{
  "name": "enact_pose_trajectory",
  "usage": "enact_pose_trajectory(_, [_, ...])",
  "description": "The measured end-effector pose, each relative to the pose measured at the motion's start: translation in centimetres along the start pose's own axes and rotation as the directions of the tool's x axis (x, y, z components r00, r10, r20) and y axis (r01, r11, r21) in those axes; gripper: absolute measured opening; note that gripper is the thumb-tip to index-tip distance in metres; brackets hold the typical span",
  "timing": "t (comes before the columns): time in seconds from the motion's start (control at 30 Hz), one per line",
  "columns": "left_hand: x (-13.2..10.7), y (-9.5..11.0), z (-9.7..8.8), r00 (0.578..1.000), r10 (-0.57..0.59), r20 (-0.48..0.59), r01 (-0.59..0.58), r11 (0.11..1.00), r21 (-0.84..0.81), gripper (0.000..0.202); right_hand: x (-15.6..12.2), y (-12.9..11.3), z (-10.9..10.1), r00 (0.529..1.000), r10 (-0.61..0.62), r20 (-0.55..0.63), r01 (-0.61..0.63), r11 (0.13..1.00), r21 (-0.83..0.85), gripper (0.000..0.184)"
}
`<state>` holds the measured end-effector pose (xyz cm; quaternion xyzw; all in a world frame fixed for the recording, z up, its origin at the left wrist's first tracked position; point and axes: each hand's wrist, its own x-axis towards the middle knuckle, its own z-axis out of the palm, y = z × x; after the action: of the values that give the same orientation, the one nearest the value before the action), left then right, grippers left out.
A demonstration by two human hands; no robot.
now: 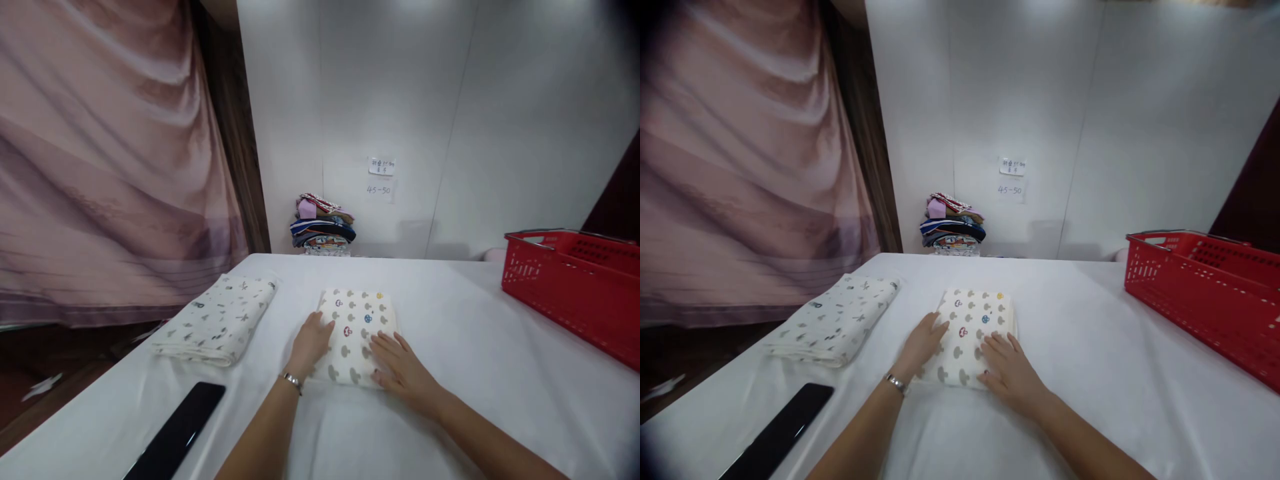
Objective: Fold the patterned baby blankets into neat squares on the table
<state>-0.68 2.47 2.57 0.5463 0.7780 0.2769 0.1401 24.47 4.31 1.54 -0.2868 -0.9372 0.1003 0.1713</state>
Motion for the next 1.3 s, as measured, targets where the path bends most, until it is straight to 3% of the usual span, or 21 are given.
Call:
enact_pose_trajectory(0.1, [0.0,-1.0,-1.2,0.992,-0.104,0.077,0.104,0.995,-0.003,0.053,-1.9,1.2,0.6,0.997,-0.071,0.04,0.073,0.996,-0.052,0.056])
enact_pose_trajectory(0.3, [-0.1,-2.1,-1.6,0.967,-0.16,0.196,0.172,0.984,-0.05,0.057,-2.9,1.9,0.7,0.988,-0.145,0.054,0.152,0.976,-0.155,0.054])
enact_pose_trajectory(0.47, [0.4,-2.4,-1.3,0.953,-0.231,0.194,0.263,0.951,-0.163,0.062,-3.3,2.3,1.1,0.976,-0.203,0.082,0.216,0.954,-0.206,0.062])
enact_pose_trajectory(0.63, [0.2,-1.6,-1.2,0.942,-0.263,0.208,0.317,0.902,-0.294,0.06,-3.2,2.4,1.2,0.983,-0.179,0.033,0.182,0.976,-0.116,0.053])
enact_pose_trajectory(0.83, [-1.5,-0.5,-0.3,0.929,-0.249,0.274,0.343,0.858,-0.382,0.058,-4.3,3.6,-1.5,0.997,-0.057,0.061,0.061,0.996,-0.067,0.044])
enact_pose_trajectory(1.0, [-4.3,-0.7,0.9,0.933,-0.239,0.269,0.324,0.885,-0.336,0.063,-6.8,4.2,-1.3,0.987,-0.089,0.137,0.086,0.996,0.029,0.044])
enact_pose_trajectory(1.1, [-5.1,-0.8,0.6,0.944,-0.229,0.238,0.293,0.913,-0.285,0.066,-7.3,3.8,-1.3,0.986,-0.078,0.149,0.072,0.996,0.044,0.044])
enact_pose_trajectory(1.2, [-5.1,-0.2,-0.6,0.959,-0.182,0.219,0.209,0.972,-0.104,0.063,-7.0,2.9,-2.5,0.975,-0.06,0.213,0.05,0.997,0.05,0.047])
enact_pose_trajectory(1.3, [-4.4,1.1,-1.4,0.99,-0.076,0.116,0.067,0.995,0.079,0.058,-5.7,1.8,-4.1,0.97,-0.065,0.233,0.04,0.993,0.108,0.052])
